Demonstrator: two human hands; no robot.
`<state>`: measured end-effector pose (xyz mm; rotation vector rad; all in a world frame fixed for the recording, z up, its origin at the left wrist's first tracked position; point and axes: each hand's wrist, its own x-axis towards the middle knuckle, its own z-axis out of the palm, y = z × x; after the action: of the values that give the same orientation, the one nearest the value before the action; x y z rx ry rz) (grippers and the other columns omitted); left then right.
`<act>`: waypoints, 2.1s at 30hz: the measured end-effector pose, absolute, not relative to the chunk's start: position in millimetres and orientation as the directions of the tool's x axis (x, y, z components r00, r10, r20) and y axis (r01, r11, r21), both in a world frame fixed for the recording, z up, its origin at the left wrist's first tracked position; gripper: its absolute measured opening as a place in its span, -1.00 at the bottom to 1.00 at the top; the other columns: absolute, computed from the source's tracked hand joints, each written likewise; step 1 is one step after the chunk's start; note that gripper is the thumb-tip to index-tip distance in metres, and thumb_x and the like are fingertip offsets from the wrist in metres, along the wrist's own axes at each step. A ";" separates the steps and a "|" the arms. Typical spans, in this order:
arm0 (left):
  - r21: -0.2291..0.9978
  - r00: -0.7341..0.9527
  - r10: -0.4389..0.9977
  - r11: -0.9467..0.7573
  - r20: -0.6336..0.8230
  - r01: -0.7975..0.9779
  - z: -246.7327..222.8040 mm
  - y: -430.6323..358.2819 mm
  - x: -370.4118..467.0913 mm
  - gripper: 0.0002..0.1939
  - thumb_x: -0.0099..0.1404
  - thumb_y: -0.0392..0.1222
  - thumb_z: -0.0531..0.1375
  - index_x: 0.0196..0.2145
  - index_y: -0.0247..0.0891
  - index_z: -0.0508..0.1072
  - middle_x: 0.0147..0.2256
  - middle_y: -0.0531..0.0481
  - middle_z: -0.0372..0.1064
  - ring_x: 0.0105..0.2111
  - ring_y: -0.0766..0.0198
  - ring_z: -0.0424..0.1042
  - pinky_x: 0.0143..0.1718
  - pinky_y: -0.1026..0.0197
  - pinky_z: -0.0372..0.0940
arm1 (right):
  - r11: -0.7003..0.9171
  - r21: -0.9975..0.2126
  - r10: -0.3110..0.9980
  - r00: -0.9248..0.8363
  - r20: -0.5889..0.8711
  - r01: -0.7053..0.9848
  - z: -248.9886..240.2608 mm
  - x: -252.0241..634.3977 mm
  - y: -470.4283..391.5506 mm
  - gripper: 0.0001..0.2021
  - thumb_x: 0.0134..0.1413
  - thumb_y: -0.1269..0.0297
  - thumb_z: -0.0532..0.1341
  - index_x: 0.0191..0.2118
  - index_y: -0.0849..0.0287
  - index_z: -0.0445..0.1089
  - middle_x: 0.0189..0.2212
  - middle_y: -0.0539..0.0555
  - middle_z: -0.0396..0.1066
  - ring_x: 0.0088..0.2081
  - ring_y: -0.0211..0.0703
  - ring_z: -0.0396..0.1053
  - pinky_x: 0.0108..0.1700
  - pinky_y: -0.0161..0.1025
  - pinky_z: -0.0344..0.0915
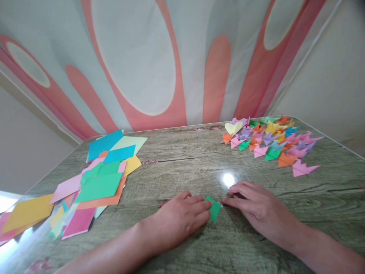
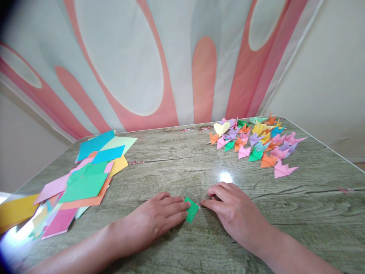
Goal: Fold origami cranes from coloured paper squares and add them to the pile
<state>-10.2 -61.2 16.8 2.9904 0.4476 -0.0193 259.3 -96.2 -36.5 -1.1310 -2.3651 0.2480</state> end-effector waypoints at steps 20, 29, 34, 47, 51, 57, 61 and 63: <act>0.404 0.950 0.306 -0.863 -0.065 0.305 3.9 -35.3 -21.9 -0.61 0.41 -0.37 0.02 0.15 -0.12 0.28 0.27 0.01 0.14 0.30 0.22 0.05 0.33 -0.02 -0.21 | 0.711 -0.283 0.700 -0.612 0.367 0.644 -29.7 256.1 -96.0 -0.71 0.26 0.48 0.10 -0.08 0.06 0.50 -0.19 0.09 0.46 -0.12 -0.09 0.37 -0.13 -0.10 0.34; 0.428 0.952 0.301 -0.853 -0.062 0.298 5.0 -34.2 -21.6 -0.57 0.39 -0.38 0.04 0.17 -0.12 0.24 0.27 0.00 0.14 0.30 0.22 0.05 0.34 -0.02 -0.25 | 0.723 -0.308 0.689 -0.608 0.395 0.619 -29.0 255.1 -97.1 -0.69 0.26 0.48 0.10 -0.02 0.02 0.48 -0.19 0.09 0.47 -0.12 -0.11 0.39 -0.13 -0.11 0.37; 0.421 0.950 0.307 -0.857 -0.048 0.298 5.4 -35.1 -21.5 -0.55 0.38 -0.41 0.04 0.17 -0.12 0.24 0.26 -0.02 0.17 0.30 0.23 0.06 0.34 -0.04 -0.23 | 0.719 -0.318 0.693 -0.604 0.394 0.618 -27.1 252.7 -97.7 -0.68 0.26 0.49 0.07 -0.01 0.07 0.47 -0.17 0.12 0.47 -0.10 -0.08 0.38 -0.12 -0.08 0.38; 0.365 0.966 0.258 -0.897 -0.030 0.251 2.4 -42.9 -10.0 -0.49 0.30 -0.46 0.05 0.16 -0.14 0.26 0.28 -0.03 0.12 0.32 0.18 -0.01 0.33 -0.16 -0.24 | 0.694 -0.383 0.716 -0.526 0.458 0.610 -35.0 241.0 -94.5 -0.83 0.27 0.47 0.10 -0.21 0.17 0.44 -0.28 0.09 0.44 -0.20 -0.12 0.38 -0.17 -0.13 0.34; 0.254 0.966 0.258 -0.934 -0.014 0.253 5.7 -53.9 -11.5 -0.56 0.40 -0.38 -0.02 0.21 -0.24 0.21 0.26 -0.13 0.16 0.32 0.14 0.00 0.32 -0.16 -0.18 | 0.717 -0.394 0.694 -0.542 0.473 0.575 -31.7 244.5 -92.4 -0.80 0.28 0.44 0.10 -0.23 0.14 0.48 -0.30 0.09 0.45 -0.21 -0.14 0.38 -0.19 -0.17 0.35; 0.209 0.964 0.258 -0.941 -0.067 0.266 10.5 -63.1 -11.8 -0.60 0.44 -0.33 -0.07 0.19 -0.26 0.21 0.27 -0.17 0.13 0.30 0.10 0.04 0.29 -0.15 -0.10 | 0.685 -0.480 0.728 -0.528 0.437 0.548 -35.7 249.9 -86.8 -0.84 0.25 0.42 0.15 -0.20 0.10 0.49 -0.28 0.08 0.46 -0.20 -0.15 0.39 -0.19 -0.17 0.35; 0.230 0.963 0.260 -0.935 -0.068 0.269 10.2 -61.2 -13.8 -0.59 0.42 -0.32 -0.02 0.20 -0.21 0.22 0.29 -0.18 0.07 0.30 0.08 0.04 0.28 -0.15 -0.06 | 0.633 -0.561 0.770 -0.511 0.382 0.534 -43.0 253.6 -80.9 -0.89 0.23 0.38 0.20 -0.24 0.08 0.48 -0.25 0.07 0.45 -0.17 -0.15 0.38 -0.16 -0.18 0.33; 0.252 0.964 0.260 -0.931 -0.057 0.266 9.3 -59.8 -14.8 -0.57 0.41 -0.33 0.00 0.21 -0.19 0.21 0.29 -0.16 0.07 0.30 0.09 0.05 0.28 -0.14 -0.05 | 0.618 -0.586 0.778 -0.513 0.363 0.524 -44.6 254.3 -79.4 -0.89 0.22 0.36 0.20 -0.24 0.07 0.49 -0.25 0.06 0.45 -0.17 -0.15 0.38 -0.16 -0.18 0.32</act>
<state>-14.8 -59.8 9.3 2.8546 0.3886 -0.0333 254.3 -79.4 -44.6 -1.0179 -2.2330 0.5447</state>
